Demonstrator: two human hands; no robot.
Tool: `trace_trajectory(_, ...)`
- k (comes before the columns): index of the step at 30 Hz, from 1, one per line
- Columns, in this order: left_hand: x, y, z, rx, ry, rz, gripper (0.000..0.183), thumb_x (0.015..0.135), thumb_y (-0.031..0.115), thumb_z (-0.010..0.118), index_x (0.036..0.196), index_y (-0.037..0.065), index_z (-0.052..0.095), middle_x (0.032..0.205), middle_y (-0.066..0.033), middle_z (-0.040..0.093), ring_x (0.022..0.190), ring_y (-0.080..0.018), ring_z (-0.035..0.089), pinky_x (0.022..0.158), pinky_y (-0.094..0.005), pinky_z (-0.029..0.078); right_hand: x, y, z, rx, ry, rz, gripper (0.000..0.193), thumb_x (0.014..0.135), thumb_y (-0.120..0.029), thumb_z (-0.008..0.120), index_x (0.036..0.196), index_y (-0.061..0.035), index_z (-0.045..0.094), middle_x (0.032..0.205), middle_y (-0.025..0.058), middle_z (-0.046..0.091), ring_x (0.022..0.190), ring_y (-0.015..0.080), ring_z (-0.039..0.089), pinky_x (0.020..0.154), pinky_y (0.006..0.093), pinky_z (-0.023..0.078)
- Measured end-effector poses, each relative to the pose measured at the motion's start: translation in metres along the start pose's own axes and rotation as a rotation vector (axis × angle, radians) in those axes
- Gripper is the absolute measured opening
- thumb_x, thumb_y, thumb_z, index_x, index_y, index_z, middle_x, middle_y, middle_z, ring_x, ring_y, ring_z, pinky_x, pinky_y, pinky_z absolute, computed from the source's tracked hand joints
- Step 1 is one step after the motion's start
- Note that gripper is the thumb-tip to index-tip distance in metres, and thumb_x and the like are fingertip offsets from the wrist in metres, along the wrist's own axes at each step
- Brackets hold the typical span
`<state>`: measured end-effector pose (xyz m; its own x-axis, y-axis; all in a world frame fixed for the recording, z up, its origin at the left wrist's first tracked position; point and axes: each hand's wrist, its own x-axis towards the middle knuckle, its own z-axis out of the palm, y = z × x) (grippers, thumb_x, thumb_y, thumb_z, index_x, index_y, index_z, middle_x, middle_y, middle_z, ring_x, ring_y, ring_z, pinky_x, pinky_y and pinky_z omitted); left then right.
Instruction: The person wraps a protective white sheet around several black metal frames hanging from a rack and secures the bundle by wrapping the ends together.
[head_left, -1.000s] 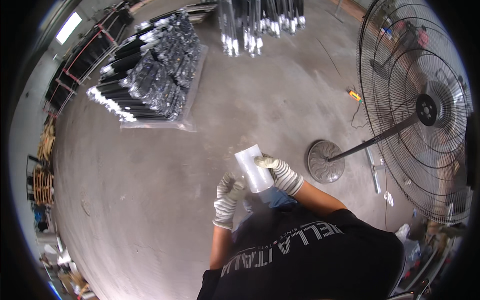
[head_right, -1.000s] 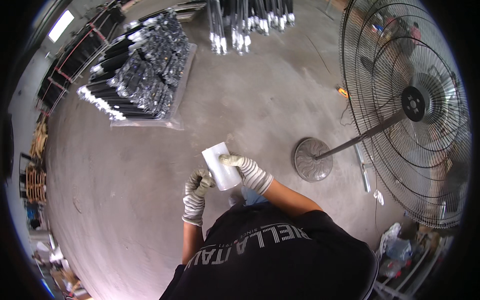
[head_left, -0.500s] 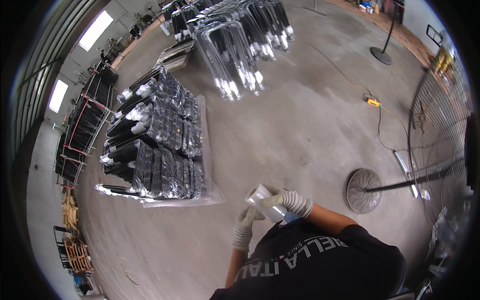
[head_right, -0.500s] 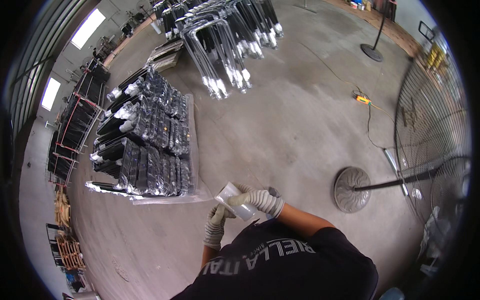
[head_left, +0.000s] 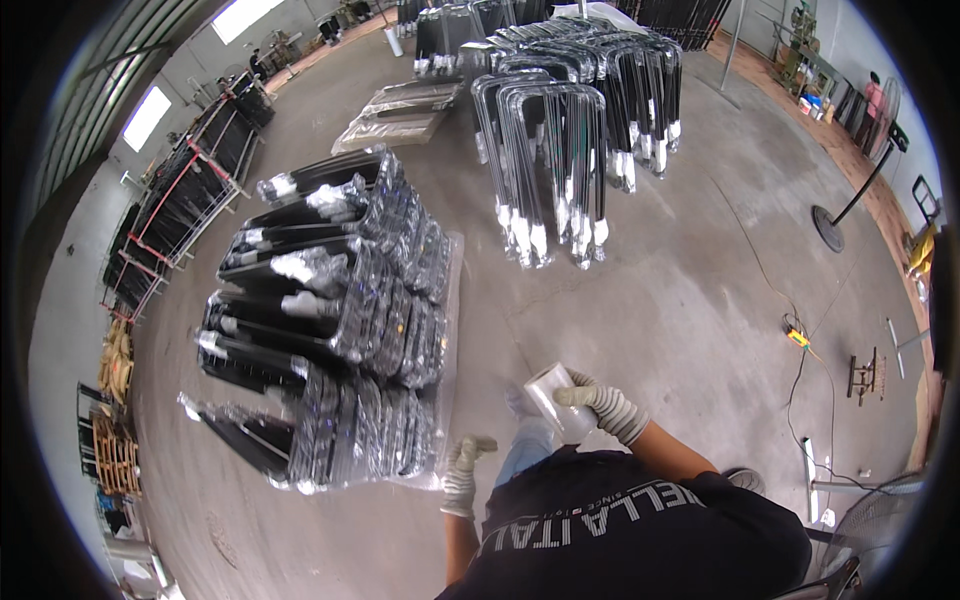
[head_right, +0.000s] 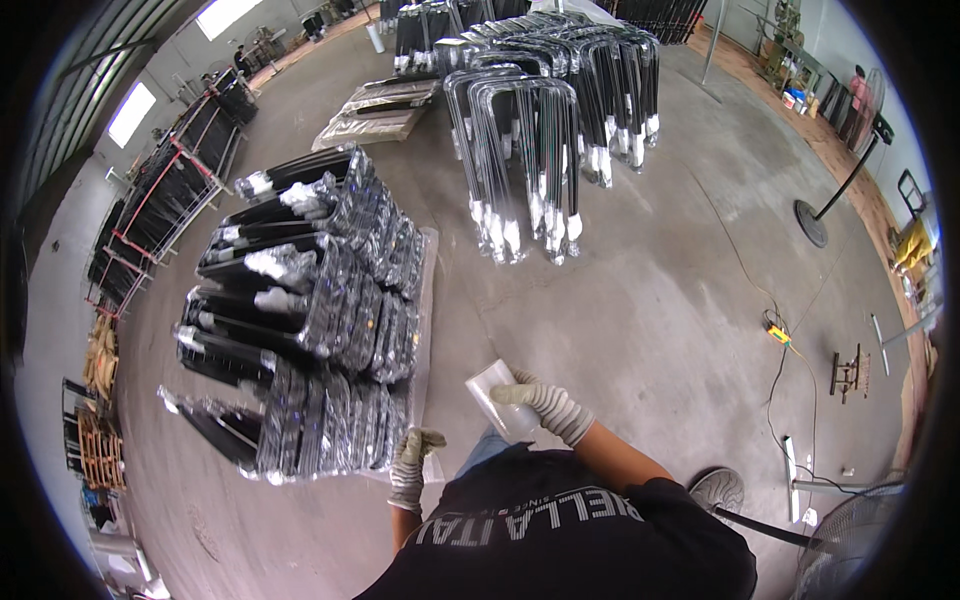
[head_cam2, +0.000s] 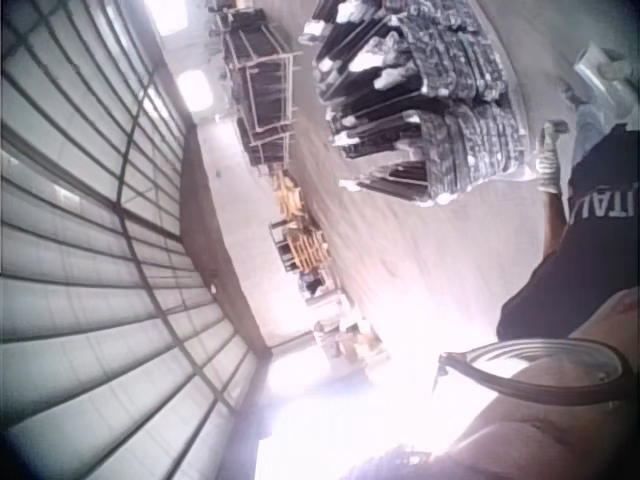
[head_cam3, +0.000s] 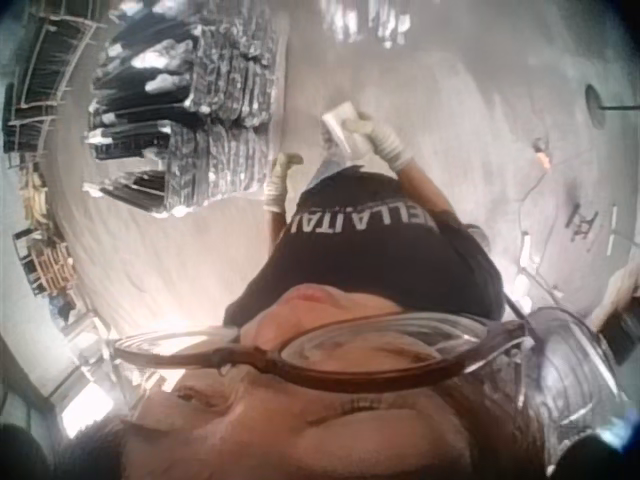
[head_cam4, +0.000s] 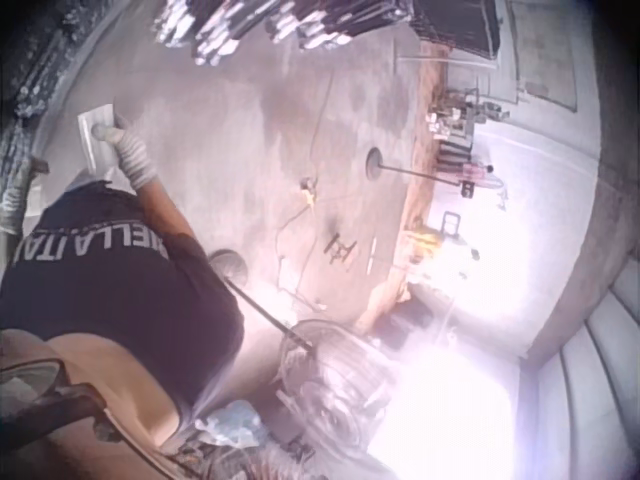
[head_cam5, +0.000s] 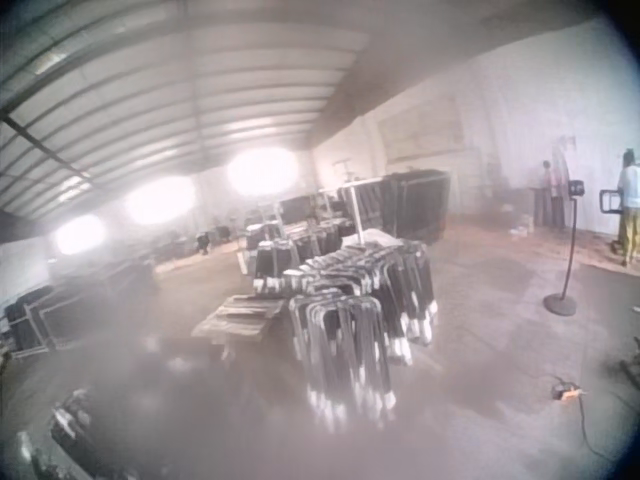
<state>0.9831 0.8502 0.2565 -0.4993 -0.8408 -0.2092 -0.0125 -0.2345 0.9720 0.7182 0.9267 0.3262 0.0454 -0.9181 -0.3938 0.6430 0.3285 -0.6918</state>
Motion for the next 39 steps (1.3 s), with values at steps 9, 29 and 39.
trace_trajectory(9,0.338,0.163,0.03,0.076,-0.243,-0.054,0.035,0.086,0.037,0.055,0.091,0.003,0.059,0.087,-0.0089,0.064,0.083,-0.016,0.059,0.08,-0.0293,0.045,0.165,-0.165,-0.039,0.137,0.291,-0.202,0.069,0.067,-0.041,0.071,0.114,0.0031,0.047,0.091,0.0133,0.06,0.079,0.0214,0.061,0.07,0.0336,0.052)
trace_trajectory(29,0.87,0.267,0.093,0.79,-0.523,0.025,0.034,0.083,0.027,0.058,0.111,0.007,0.056,0.104,-0.0096,0.061,0.094,-0.0182,0.057,0.083,-0.03,0.045,0.579,-0.545,-0.216,0.268,0.503,-0.252,0.065,0.066,-0.027,0.076,0.117,-0.0007,0.045,0.095,0.0117,0.059,0.081,0.0221,0.06,0.069,0.0337,0.052)
trace_trajectory(39,1.13,0.292,0.053,1.096,-0.734,0.389,0.034,0.083,0.026,0.059,0.112,0.009,0.055,0.107,-0.0082,0.059,0.095,-0.016,0.056,0.084,-0.0263,0.044,0.88,-0.586,-0.238,0.321,0.341,-0.354,0.066,0.071,-0.013,0.071,0.127,-0.0017,0.039,0.106,0.0116,0.059,0.094,0.0196,0.058,0.082,0.0321,0.047)
